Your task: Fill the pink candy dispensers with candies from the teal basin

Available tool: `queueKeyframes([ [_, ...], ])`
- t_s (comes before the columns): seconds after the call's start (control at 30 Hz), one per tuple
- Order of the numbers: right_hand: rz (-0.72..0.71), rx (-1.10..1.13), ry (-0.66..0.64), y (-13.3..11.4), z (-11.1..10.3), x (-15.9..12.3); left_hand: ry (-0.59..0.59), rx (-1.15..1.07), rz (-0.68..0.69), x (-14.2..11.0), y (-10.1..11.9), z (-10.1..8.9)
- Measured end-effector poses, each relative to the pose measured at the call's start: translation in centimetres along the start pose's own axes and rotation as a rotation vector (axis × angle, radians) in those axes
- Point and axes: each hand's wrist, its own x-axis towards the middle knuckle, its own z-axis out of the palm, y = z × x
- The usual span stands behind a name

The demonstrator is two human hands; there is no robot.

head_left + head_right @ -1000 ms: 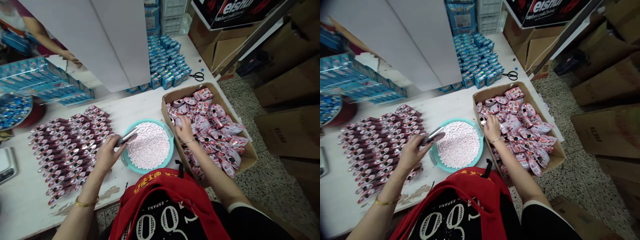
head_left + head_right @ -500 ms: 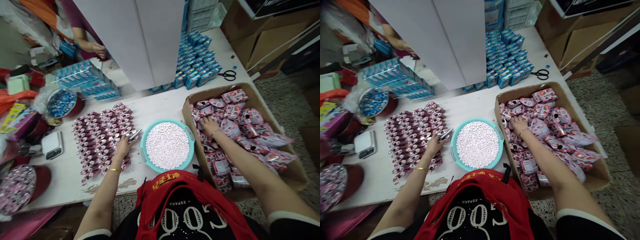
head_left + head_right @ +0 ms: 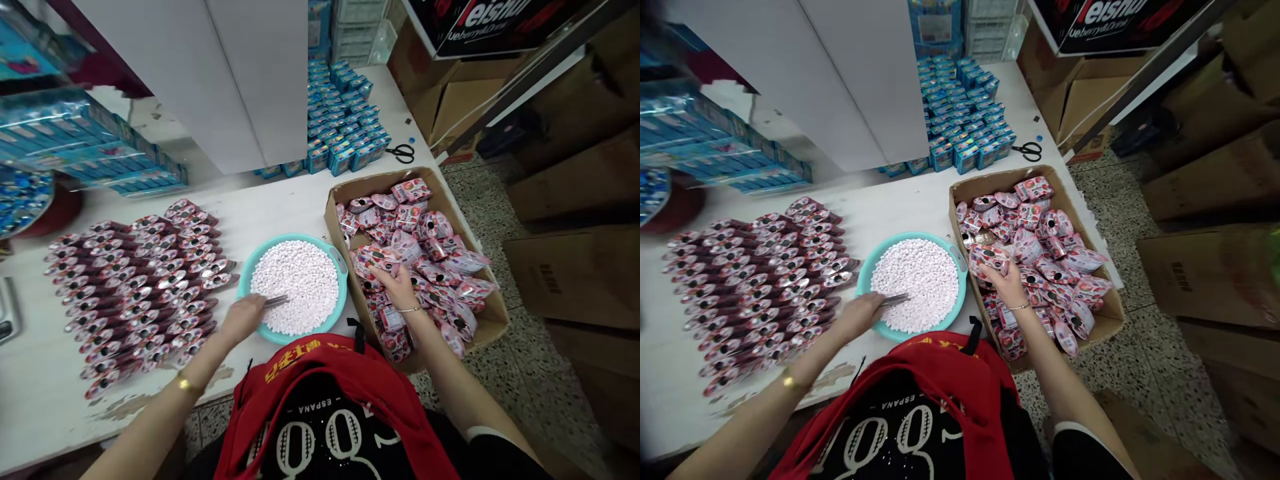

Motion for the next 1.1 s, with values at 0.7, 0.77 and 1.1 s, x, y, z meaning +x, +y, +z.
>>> queueKeyframes([
  [0.7, -0.263, -0.287, -0.230, 3.9, 8.1, -3.7, 0.208, -0.287, 0.271, -0.6, 2.1, -5.7],
  [0.77, -0.303, -0.292, -0.294, 4.0, 8.9, -3.5, 0.191, -0.174, 0.283, -1.1, 3.1, -7.6],
  [1.1, -0.415, -0.357, -0.249, 3.4, 11.8, -4.0, 0.086, 0.388, 0.138, -1.3, 9.0, -11.4],
])
